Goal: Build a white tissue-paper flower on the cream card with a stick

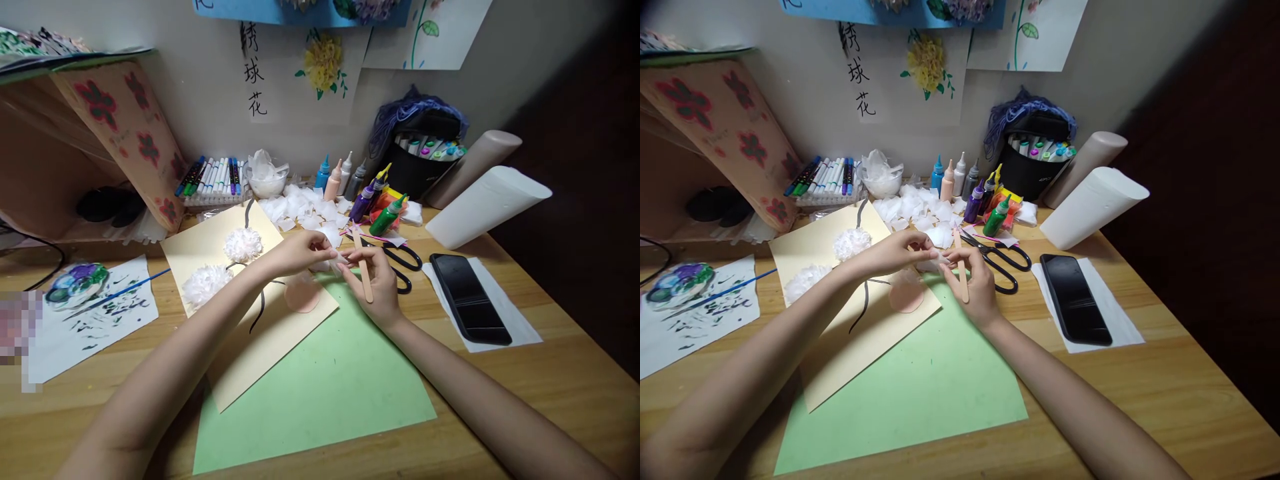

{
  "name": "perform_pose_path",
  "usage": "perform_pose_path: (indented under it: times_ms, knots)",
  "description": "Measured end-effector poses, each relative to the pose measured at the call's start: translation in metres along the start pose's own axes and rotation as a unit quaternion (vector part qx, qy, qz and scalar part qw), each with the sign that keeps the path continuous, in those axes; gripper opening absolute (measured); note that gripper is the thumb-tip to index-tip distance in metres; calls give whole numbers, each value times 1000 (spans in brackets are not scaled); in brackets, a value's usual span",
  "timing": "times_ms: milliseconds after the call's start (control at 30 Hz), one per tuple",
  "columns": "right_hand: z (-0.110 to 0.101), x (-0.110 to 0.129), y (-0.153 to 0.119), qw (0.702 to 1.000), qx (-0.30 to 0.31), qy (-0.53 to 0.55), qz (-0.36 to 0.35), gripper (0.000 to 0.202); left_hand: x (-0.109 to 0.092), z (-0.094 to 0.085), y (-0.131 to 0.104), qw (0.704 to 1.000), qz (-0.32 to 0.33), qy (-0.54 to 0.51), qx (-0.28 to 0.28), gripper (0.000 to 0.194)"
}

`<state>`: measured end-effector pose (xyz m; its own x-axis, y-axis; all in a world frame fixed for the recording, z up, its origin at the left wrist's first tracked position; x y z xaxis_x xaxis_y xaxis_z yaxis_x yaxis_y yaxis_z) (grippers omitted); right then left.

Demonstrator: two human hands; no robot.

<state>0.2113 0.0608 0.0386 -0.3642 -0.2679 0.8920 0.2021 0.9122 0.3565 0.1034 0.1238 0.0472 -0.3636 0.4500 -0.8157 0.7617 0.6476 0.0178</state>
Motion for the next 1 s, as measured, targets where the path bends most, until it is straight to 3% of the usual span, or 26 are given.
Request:
perform_pose_path:
  times_ms: [167, 367, 533, 633, 800, 1000]
  knots:
    - [2, -15, 5, 996, 24, 38, 73, 25, 1, -10, 3, 995, 11, -85, -56, 20]
    - [2, -20, 4, 988, 33, 106, 103, 16, -16, -24, -10, 995, 37, -93, -21, 20]
    - [2, -11, 1, 989, 42, 123, 67, 30, -23, 0, -40, 979, 25, -34, 200, 19]
    - [4, -5, -3, 990, 66, 114, 42, 33, -7, 10, -51, 965, -11, 42, 260, 20]
    - [11, 9, -17, 988, 116, 103, -11, 31, 12, 7, -46, 962, -46, 162, 213, 20]
    - [7, 32, -37, 978, 117, 136, -108, 38, -10, 9, -40, 970, 12, 150, 191, 22]
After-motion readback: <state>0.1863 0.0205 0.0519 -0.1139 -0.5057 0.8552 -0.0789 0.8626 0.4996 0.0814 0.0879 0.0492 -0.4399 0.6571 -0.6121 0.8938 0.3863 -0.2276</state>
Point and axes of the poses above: each hand's wrist, its own y-axis towards the middle knuckle, its own z-axis out of the palm, x = y × z, the point moved 10 cm from there along y, towards the middle knuckle, and after that the axes turned 10 degrees about z, right-handed, at the moved point
